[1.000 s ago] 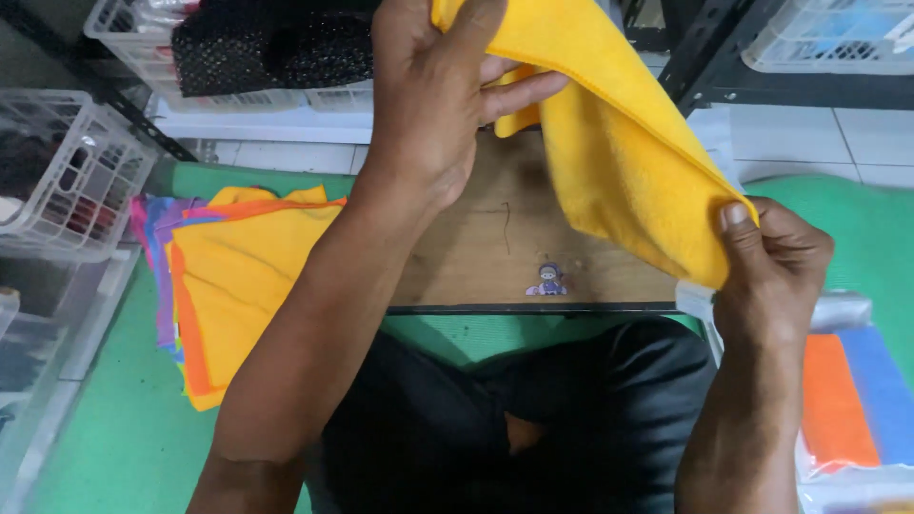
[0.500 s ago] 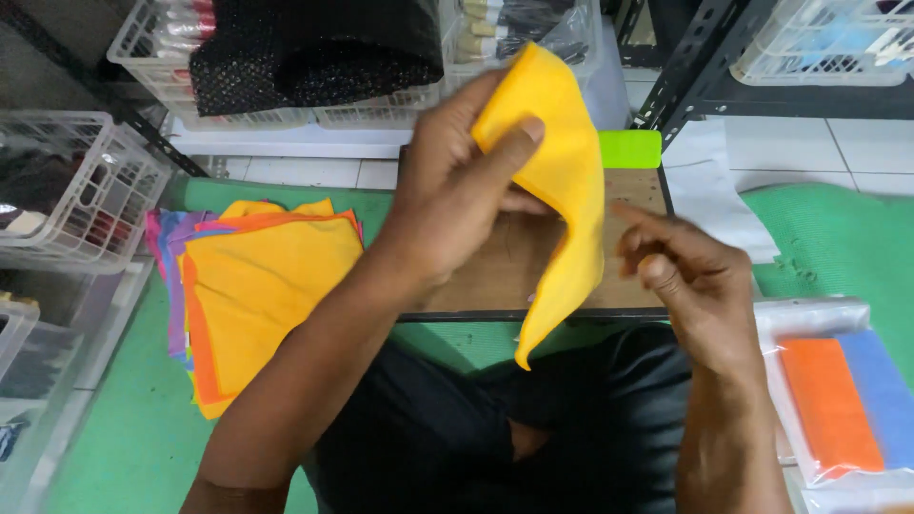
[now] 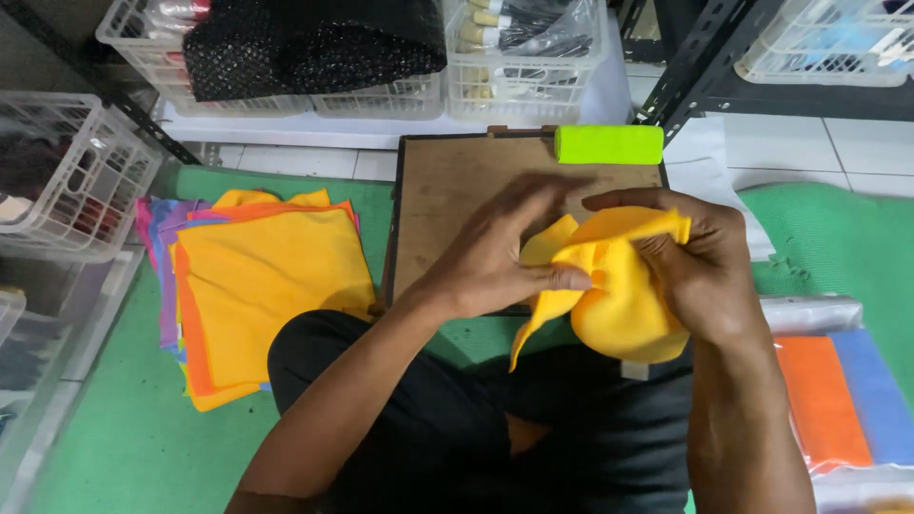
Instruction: The person folds a yellow cloth on a wooden board, smooths it with a blue brush, then folds it again. They place the folded yellow cloth and a green cloth into a white plastic bag and seal it.
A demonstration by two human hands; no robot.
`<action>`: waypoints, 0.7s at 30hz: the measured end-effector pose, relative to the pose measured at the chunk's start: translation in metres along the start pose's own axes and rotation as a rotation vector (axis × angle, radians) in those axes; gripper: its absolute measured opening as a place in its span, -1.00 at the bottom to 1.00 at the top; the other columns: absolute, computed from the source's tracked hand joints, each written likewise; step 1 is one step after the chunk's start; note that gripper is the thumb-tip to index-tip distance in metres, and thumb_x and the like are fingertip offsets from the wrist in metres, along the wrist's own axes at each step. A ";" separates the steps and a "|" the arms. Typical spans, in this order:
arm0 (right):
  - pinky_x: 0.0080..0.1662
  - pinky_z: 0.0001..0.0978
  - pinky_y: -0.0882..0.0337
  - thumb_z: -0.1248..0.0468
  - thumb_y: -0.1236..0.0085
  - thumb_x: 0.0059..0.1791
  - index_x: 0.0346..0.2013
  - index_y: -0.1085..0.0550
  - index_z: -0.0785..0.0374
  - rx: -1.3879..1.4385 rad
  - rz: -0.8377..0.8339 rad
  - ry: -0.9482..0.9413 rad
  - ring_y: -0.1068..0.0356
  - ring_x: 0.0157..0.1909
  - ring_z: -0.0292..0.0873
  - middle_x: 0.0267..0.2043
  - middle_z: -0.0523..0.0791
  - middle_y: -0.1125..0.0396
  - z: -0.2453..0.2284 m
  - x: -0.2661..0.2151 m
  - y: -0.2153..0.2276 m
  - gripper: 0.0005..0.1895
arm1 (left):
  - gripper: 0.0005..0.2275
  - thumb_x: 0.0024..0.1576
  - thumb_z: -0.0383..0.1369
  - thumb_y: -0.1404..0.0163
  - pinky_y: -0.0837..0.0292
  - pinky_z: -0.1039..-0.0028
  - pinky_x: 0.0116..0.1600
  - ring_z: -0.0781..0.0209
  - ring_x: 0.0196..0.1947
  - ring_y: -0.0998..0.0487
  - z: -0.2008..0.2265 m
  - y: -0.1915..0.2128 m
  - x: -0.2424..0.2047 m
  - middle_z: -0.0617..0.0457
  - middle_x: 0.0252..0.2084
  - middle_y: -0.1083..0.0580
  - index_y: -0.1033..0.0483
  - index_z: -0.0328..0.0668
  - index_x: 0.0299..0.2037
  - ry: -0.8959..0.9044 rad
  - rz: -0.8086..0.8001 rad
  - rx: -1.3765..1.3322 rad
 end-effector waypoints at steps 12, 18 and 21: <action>-0.17 -0.66 -0.50 0.44 0.00 0.10 -0.06 -0.52 0.38 0.202 0.300 -0.082 -0.42 -0.31 -0.34 -0.05 -0.05 -0.50 0.039 0.020 0.038 -0.82 | 0.13 -0.37 0.12 -0.22 -0.20 0.06 0.35 -0.22 0.45 -0.17 -0.056 -0.078 -0.055 -0.18 0.50 -0.14 0.00 -0.09 0.48 0.453 -0.279 -0.019; -0.07 -0.40 -0.39 0.63 -0.03 0.31 0.16 -0.54 0.66 -0.311 0.347 0.296 -0.28 -0.20 -0.20 -0.08 0.08 -0.39 0.005 0.016 0.070 -0.83 | -0.76 0.18 -0.27 -0.07 -0.43 0.40 -0.53 0.19 -0.65 -0.52 -0.100 -0.063 -0.062 -0.01 -0.50 -0.57 -0.61 -0.33 -0.17 0.495 0.214 0.091; -0.08 -0.39 -0.37 0.66 -0.11 0.38 0.03 -0.49 0.72 -0.335 0.378 0.294 -0.22 -0.19 -0.21 -0.09 0.06 -0.36 0.042 0.016 0.123 -0.94 | -0.79 0.06 -0.44 -0.18 -0.16 0.33 -0.65 0.21 -0.79 -0.19 -0.081 0.026 -0.050 -0.08 -0.71 -0.44 -0.65 -0.45 -0.17 0.191 0.378 0.365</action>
Point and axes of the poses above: each hand's wrist, its own x-axis towards the middle knuckle, its own y-axis out of the back of the hand, z = x × y, the point moved 7 cm from there along x, towards the middle knuckle
